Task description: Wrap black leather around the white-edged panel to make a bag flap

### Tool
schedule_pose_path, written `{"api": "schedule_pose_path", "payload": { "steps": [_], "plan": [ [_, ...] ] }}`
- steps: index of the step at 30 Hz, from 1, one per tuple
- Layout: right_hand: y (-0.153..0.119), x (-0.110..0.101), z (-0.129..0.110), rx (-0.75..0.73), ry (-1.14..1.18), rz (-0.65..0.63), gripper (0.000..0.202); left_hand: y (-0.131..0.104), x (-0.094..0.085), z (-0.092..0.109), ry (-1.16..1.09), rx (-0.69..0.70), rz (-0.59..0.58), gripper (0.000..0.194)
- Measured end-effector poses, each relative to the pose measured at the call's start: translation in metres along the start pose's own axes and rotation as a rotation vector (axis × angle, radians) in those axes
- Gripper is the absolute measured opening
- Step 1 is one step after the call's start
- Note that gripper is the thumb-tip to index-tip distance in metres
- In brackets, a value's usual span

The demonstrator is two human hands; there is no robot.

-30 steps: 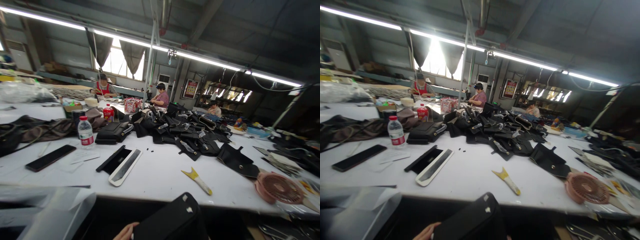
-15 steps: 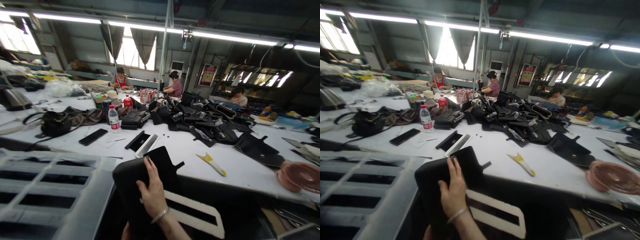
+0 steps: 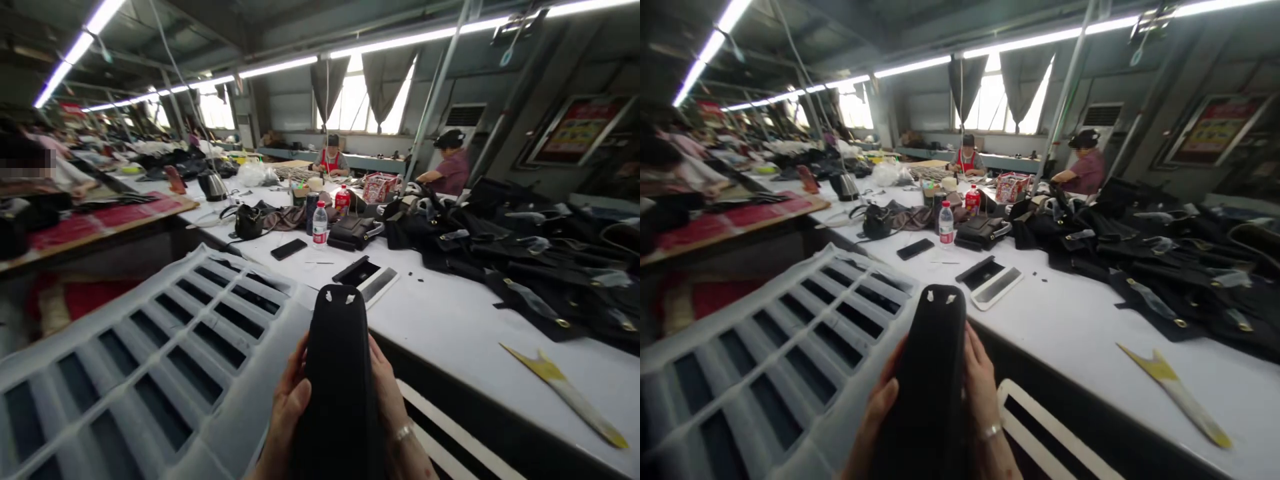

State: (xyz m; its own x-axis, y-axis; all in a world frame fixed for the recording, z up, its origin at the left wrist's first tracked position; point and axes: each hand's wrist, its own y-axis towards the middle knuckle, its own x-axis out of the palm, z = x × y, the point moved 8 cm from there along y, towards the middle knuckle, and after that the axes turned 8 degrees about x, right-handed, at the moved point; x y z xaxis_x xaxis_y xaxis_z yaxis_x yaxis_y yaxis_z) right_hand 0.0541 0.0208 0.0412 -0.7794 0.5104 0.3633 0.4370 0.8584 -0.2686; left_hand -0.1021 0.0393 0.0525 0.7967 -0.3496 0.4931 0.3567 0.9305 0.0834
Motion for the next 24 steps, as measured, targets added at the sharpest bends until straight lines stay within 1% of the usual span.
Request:
{"api": "schedule_pose_path", "payload": {
  "steps": [1, 2, 3, 5, 7, 8, 9, 11, 13, 14, 16, 19, 21, 24],
  "plan": [
    [-0.009, -0.002, 0.001, -0.021, -0.034, 0.039, 0.063, 0.001, -0.002, 0.005, -0.006, 0.013, 0.011, 0.070],
    [-0.019, -0.004, 0.003, -0.051, -0.087, 0.085, 0.060, -0.001, -0.006, 0.005, -0.020, 0.006, 0.020, 0.068],
    [-0.031, -0.007, 0.003, -0.088, -0.157, 0.135, 0.056, -0.003, -0.011, 0.000, -0.031, -0.015, 0.029, 0.066],
    [-0.057, -0.012, 0.004, -0.165, -0.306, 0.240, 0.051, -0.013, -0.022, -0.016, -0.019, -0.082, 0.041, 0.066],
    [-0.080, -0.014, 0.006, -0.199, -0.408, 0.306, 0.047, -0.023, -0.033, -0.032, 0.035, -0.130, 0.059, 0.065],
    [-0.089, -0.013, 0.007, -0.216, -0.452, 0.327, 0.046, -0.026, -0.037, -0.037, 0.079, -0.134, 0.059, 0.063],
    [-0.095, -0.012, 0.007, -0.243, -0.501, 0.343, 0.047, -0.029, -0.039, -0.039, 0.132, -0.122, 0.053, 0.060],
    [-0.102, -0.009, 0.005, -0.314, -0.626, 0.343, 0.051, -0.030, -0.040, -0.035, 0.252, -0.060, 0.031, 0.053],
    [-0.101, -0.010, 0.004, -0.360, -0.721, 0.354, 0.053, -0.029, -0.035, -0.028, 0.352, 0.011, 0.002, 0.049],
    [-0.099, -0.012, 0.005, -0.355, -0.737, 0.352, 0.051, -0.028, -0.033, -0.025, 0.382, 0.036, -0.009, 0.047],
    [-0.094, -0.017, 0.010, -0.299, -0.695, 0.338, 0.044, -0.029, -0.027, -0.020, 0.409, 0.072, -0.025, 0.043],
    [-0.095, -0.021, 0.018, -0.210, -0.513, 0.313, 0.042, -0.034, -0.021, -0.016, 0.418, 0.107, -0.016, 0.039],
    [-0.099, -0.024, 0.023, -0.172, -0.401, 0.339, 0.043, -0.039, -0.021, -0.017, 0.411, 0.113, 0.007, 0.036],
    [-0.106, -0.026, 0.029, -0.142, -0.338, 0.382, 0.044, -0.043, -0.022, -0.022, 0.415, 0.095, 0.012, 0.034]
  ]
}}
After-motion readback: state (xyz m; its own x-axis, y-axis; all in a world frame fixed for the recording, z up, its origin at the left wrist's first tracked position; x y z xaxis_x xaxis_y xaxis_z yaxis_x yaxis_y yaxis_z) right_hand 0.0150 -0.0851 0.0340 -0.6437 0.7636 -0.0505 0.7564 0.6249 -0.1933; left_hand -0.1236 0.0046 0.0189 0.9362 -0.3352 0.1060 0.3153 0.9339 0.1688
